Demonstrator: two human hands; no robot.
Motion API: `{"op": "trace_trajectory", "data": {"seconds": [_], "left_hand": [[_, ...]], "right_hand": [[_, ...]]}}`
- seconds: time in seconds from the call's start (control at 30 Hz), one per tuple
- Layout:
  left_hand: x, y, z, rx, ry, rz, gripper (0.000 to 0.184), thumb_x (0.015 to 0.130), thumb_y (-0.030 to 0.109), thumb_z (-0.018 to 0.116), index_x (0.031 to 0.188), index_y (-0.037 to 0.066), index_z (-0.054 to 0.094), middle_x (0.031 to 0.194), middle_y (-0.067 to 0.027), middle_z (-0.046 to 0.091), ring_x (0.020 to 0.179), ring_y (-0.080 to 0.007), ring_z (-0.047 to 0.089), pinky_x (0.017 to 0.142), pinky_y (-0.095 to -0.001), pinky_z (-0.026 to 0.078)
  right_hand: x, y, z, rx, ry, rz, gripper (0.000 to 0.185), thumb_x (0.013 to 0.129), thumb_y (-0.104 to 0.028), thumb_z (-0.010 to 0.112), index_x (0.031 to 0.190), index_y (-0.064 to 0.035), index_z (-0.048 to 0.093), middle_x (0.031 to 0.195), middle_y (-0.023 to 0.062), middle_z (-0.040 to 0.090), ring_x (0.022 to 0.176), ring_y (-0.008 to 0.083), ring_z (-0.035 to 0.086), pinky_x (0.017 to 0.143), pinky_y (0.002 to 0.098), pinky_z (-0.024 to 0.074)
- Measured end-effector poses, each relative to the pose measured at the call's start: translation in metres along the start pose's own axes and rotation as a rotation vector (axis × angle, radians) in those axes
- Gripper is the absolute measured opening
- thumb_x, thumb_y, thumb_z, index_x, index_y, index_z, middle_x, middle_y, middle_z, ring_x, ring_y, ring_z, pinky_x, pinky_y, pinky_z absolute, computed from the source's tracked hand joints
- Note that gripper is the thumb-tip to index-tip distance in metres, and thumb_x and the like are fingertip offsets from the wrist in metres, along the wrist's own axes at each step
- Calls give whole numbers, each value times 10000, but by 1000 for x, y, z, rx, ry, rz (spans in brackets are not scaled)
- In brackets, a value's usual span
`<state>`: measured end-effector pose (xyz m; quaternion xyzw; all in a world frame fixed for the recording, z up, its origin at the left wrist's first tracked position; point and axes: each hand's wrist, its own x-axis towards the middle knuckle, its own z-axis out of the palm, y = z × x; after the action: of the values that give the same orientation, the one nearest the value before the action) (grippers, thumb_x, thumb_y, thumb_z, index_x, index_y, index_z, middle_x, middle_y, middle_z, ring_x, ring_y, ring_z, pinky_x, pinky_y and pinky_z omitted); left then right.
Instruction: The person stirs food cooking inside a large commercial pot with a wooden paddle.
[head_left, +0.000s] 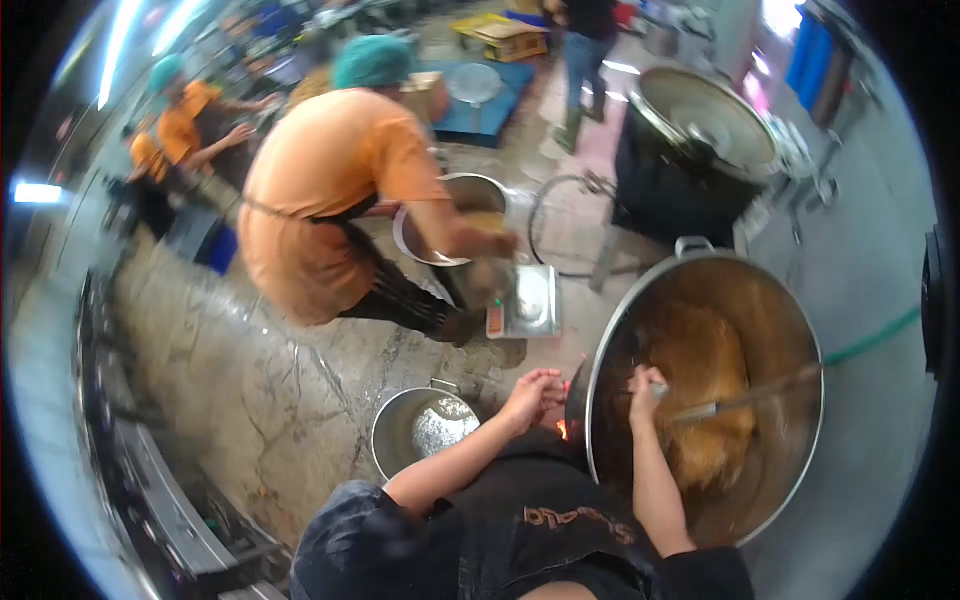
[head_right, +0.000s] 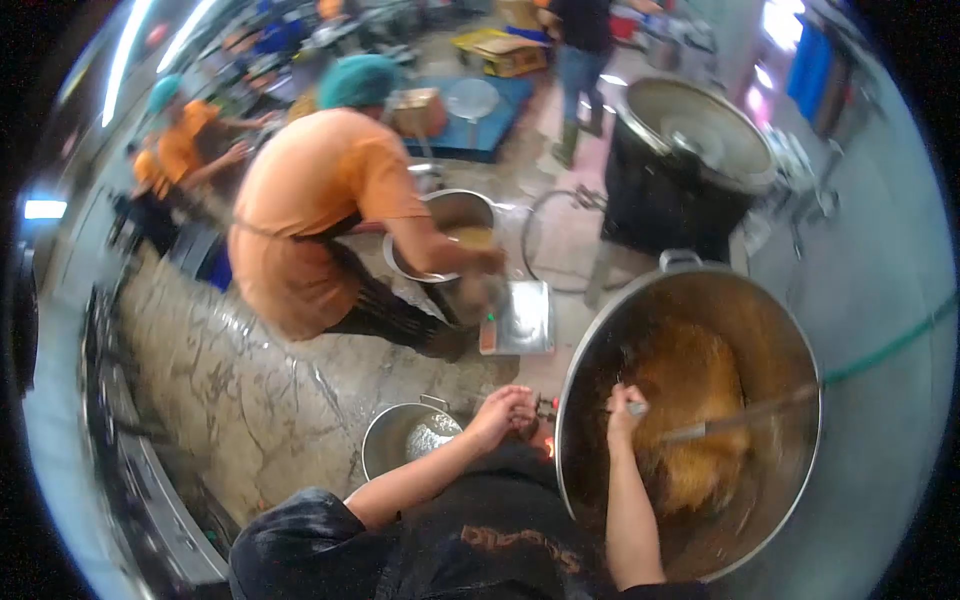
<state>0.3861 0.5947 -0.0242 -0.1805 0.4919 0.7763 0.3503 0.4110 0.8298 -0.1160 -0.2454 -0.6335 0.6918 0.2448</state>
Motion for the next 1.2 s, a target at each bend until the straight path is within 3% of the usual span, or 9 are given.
{"op": "trace_trajectory", "data": {"seconds": [0.07,0.17,0.27,0.43,0.67,0.73,0.83,1.07,1.2], "left_hand": [[16,-12,-8,-13,-9,-27,166,851,110,434,1007,86,488,840,-61,548,743,-164,561,622,-278,461],[25,3,-6,94,-13,-38,191,855,152,452,1028,80,487,881,-77,531,791,-186,552,683,-302,464],[43,2,-21,203,7,-53,227,857,191,463,1050,74,484,929,-92,529,819,-203,549,710,-320,457],[63,-13,-66,308,106,-197,245,842,238,484,1033,85,495,921,-75,559,798,-176,563,683,-310,455],[52,-21,-100,257,193,-280,278,841,283,491,1047,96,492,921,-61,555,798,-190,559,678,-317,443],[50,-32,-104,255,217,-303,276,849,283,479,1052,96,492,910,-55,558,800,-185,560,685,-328,446],[53,-47,-114,192,249,-323,255,852,264,476,1050,104,497,900,-59,562,794,-197,564,689,-344,457],[35,-34,-84,238,302,-282,218,855,216,475,1035,96,501,850,-55,578,732,-186,579,645,-309,476],[33,-36,-74,232,264,-215,217,853,193,470,1034,76,496,865,-60,584,726,-176,585,618,-290,473]], "right_hand": [[-35,37,-44,-126,-37,380,265,732,-109,591,552,-105,397,485,5,424,439,101,418,449,269,366],[-37,102,-91,-511,45,237,233,692,-124,612,581,-72,414,514,17,446,433,146,432,437,289,358],[-10,-5,-38,-668,271,368,256,693,-170,617,597,-63,406,496,21,415,404,171,419,403,302,335],[45,-36,-11,483,202,54,312,782,-120,529,552,-127,318,438,-23,308,348,88,288,362,259,239],[-37,80,-47,-567,-115,43,271,713,-78,518,494,-90,359,450,-4,378,384,102,371,376,272,244],[14,69,-17,-117,203,173,270,716,-90,518,508,-93,345,446,-15,344,390,91,352,384,253,241],[14,-42,2,363,5,111,296,781,-92,484,551,-97,299,511,-38,309,449,65,292,410,242,226],[-37,69,-42,-847,-262,-152,151,674,-63,553,601,14,444,544,58,429,562,184,471,606,368,431],[-6,-32,8,119,-178,234,260,686,-63,525,532,-35,318,508,45,269,483,105,306,458,275,263]]}}
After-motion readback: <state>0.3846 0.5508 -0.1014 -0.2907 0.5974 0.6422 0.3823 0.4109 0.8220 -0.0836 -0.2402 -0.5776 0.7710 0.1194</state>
